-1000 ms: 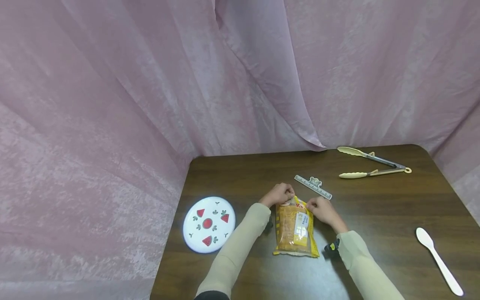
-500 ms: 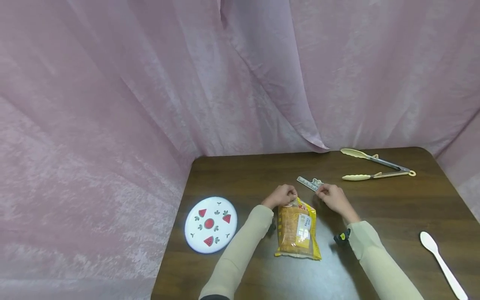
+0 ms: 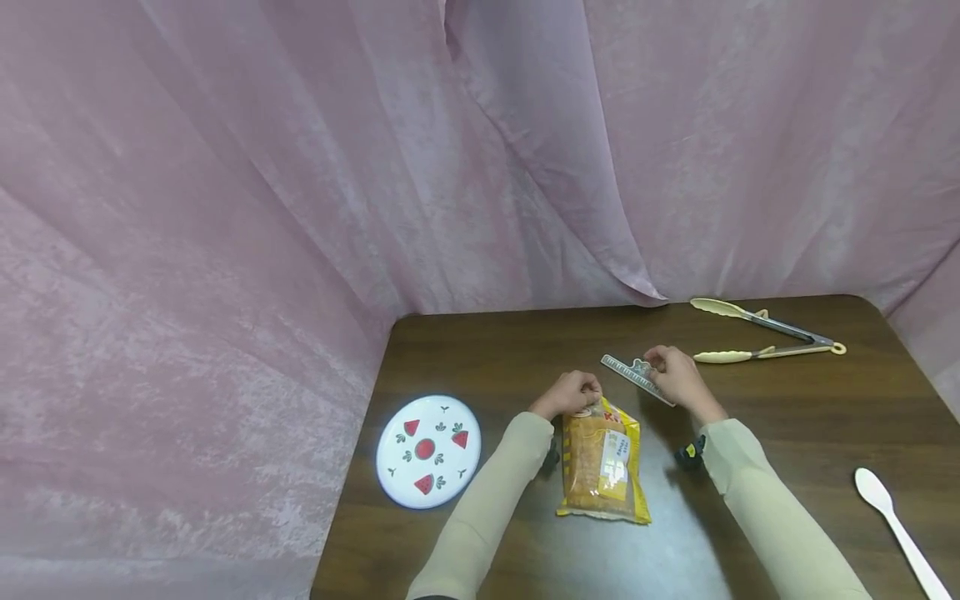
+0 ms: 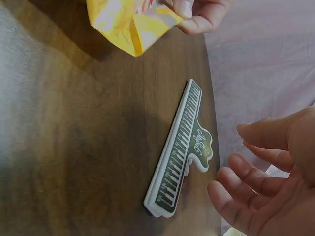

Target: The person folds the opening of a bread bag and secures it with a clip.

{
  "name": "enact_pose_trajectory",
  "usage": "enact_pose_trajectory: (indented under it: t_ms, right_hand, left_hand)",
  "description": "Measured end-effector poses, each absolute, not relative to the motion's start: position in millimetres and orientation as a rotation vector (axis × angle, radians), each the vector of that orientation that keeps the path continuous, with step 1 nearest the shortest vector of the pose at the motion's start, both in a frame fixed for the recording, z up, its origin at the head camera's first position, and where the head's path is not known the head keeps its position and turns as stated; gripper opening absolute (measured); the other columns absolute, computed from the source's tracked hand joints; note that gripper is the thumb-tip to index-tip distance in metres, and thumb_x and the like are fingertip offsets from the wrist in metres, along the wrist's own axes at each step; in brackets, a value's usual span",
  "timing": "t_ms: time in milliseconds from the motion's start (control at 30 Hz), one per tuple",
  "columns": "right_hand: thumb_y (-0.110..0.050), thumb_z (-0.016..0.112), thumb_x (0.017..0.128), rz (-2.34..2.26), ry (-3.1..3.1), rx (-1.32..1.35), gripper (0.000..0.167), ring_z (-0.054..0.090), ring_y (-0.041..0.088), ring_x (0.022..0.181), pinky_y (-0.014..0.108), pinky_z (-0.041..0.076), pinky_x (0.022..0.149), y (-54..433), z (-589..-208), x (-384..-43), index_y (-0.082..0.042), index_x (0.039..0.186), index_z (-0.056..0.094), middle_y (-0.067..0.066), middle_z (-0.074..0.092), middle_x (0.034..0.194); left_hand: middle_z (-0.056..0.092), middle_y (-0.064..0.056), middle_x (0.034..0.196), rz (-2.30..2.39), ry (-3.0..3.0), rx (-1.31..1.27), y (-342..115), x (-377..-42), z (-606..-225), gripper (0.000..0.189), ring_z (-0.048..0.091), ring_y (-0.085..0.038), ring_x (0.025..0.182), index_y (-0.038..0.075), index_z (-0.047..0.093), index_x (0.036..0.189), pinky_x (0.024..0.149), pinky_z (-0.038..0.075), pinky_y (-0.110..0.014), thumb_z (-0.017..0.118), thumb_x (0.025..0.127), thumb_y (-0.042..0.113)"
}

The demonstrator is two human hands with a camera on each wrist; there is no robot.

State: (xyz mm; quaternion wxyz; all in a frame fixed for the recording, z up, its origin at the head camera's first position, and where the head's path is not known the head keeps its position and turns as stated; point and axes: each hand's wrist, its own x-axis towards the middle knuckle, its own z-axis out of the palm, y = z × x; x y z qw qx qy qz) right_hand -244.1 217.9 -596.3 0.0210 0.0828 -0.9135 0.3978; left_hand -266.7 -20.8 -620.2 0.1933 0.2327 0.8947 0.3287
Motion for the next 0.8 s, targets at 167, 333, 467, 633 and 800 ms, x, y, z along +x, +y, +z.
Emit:
enact_pose_trajectory:
  t_ms: [167,333,467,633,800]
  right_hand:
    - [0.000,0.065,0.088,1.231,-2.880,0.251,0.033,0.060,0.049,0.103,0.061,0.045,0.090,217,-594,-253,0.014,0.118,0.059,0.034,0.062,0.111]
    - [-0.001,0.064,0.089,1.201,-2.960,0.249,0.036,0.060,0.050,0.108,0.061,0.045,0.094,216,-596,-260,0.014,0.121,0.057,0.035,0.063,0.114]
    - [-0.001,0.063,0.089,1.184,-3.005,0.247,0.034,0.060,0.050,0.106,0.061,0.045,0.092,215,-599,-265,0.013,0.119,0.058,0.033,0.064,0.110]
    - [-0.001,0.062,0.087,1.113,-3.059,0.251,0.029,0.061,0.047,0.100,0.060,0.047,0.087,213,-601,-272,0.013,0.113,0.060,0.030,0.065,0.104]
    - [-0.002,0.061,0.085,1.022,-3.131,0.236,0.032,0.061,0.047,0.097,0.060,0.048,0.081,211,-600,-276,0.013,0.113,0.062,0.029,0.065,0.103]
  left_hand:
    - [0.064,0.007,0.082,0.923,2.504,0.659,-21,-268,-619,0.011,0.055,-0.006,0.076,0.011,0.073,0.092,0.071,0.044,-0.017,0.065,0.099,0.014]
    - [0.065,0.008,0.081,0.918,2.495,0.666,-21,-270,-620,0.011,0.055,-0.006,0.076,0.011,0.072,0.091,0.071,0.044,-0.018,0.065,0.099,0.013]
    - [0.064,0.007,0.081,0.933,2.492,0.648,-21,-270,-623,0.011,0.055,-0.005,0.074,0.011,0.072,0.091,0.070,0.044,-0.018,0.065,0.099,0.013]
    - [0.063,0.007,0.081,0.943,2.485,0.600,-19,-269,-624,0.010,0.055,-0.005,0.071,0.011,0.072,0.091,0.066,0.045,-0.018,0.066,0.099,0.014]
    - [0.063,0.007,0.081,0.946,2.490,0.577,-18,-267,-623,0.011,0.054,-0.005,0.072,0.012,0.072,0.091,0.068,0.045,-0.018,0.065,0.099,0.015]
